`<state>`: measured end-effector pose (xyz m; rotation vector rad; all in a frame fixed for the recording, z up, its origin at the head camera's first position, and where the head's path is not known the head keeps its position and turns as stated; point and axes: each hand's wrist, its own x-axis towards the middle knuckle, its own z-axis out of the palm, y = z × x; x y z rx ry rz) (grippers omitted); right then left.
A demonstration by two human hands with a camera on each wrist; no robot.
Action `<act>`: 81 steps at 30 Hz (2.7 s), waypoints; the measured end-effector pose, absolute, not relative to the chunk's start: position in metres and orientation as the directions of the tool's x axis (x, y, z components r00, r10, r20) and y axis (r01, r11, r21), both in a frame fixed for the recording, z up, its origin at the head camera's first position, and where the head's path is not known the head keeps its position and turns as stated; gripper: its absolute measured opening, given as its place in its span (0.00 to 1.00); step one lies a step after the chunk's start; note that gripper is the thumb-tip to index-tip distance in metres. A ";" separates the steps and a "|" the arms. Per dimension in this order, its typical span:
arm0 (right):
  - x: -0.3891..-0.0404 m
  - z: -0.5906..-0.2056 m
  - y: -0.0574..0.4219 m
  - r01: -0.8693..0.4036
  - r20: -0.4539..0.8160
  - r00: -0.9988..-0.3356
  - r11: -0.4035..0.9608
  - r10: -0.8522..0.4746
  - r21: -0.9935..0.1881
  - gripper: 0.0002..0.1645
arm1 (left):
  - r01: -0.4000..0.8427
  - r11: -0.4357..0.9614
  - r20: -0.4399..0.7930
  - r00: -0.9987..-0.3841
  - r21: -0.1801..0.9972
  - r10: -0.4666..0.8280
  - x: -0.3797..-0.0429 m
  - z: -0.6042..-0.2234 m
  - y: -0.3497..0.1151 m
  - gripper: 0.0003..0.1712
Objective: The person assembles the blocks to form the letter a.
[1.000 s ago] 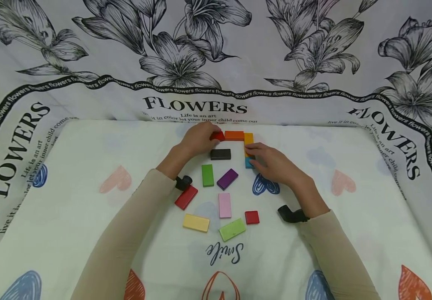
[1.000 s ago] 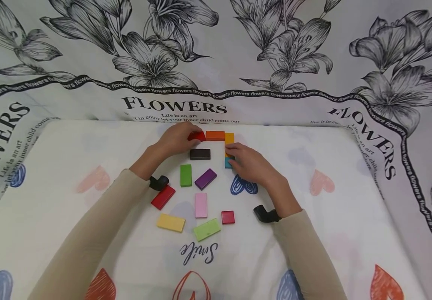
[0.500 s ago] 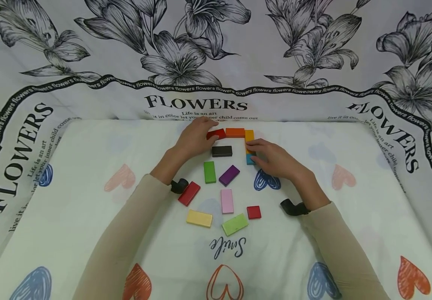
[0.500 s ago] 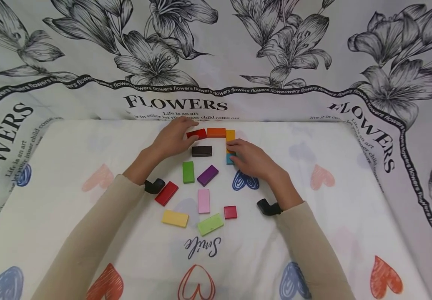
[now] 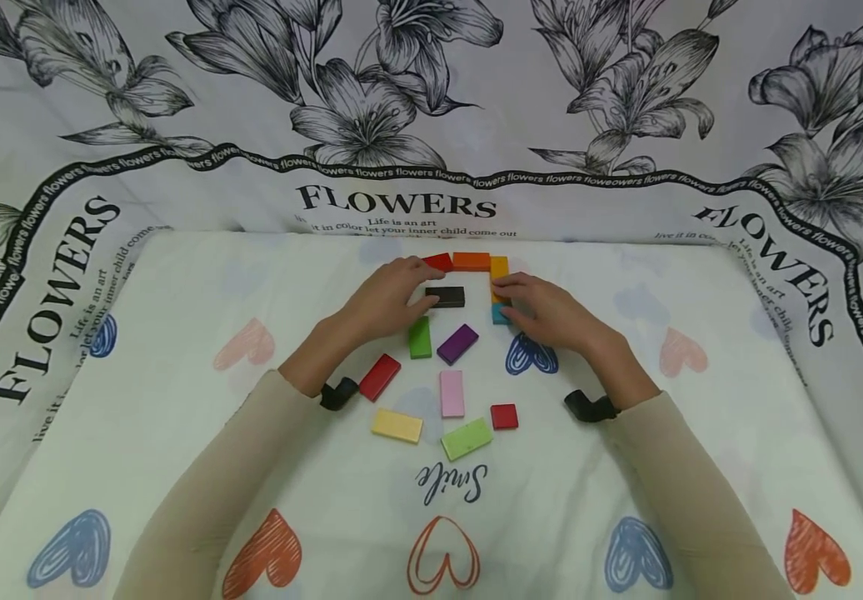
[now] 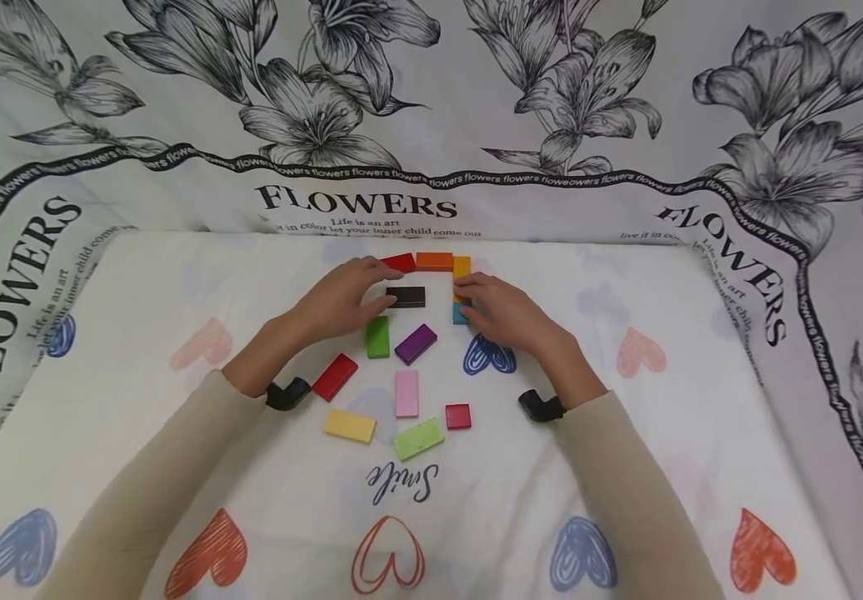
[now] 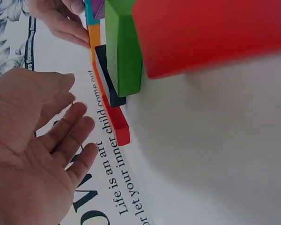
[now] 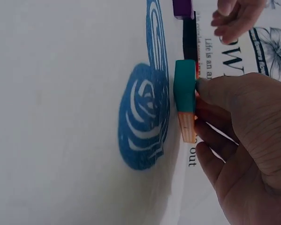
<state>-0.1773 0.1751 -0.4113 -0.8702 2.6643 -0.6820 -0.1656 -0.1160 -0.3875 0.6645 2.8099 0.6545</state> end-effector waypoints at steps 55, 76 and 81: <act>-0.185 -0.414 0.184 -0.497 -0.099 -0.779 0.706 -0.619 -0.504 0.28 | 0.633 0.724 -0.254 -0.678 0.275 0.690 -0.124 -0.385 -0.078 0.30; -0.190 -0.412 0.188 -0.496 -0.087 -0.769 0.678 -0.633 -0.543 0.29 | 0.628 0.713 -0.169 -0.701 0.312 0.692 -0.127 -0.385 -0.057 0.32; -0.190 -0.412 0.186 -0.495 -0.096 -0.770 0.686 -0.630 -0.533 0.27 | 0.632 0.718 -0.170 -0.705 0.291 0.689 -0.124 -0.383 -0.044 0.33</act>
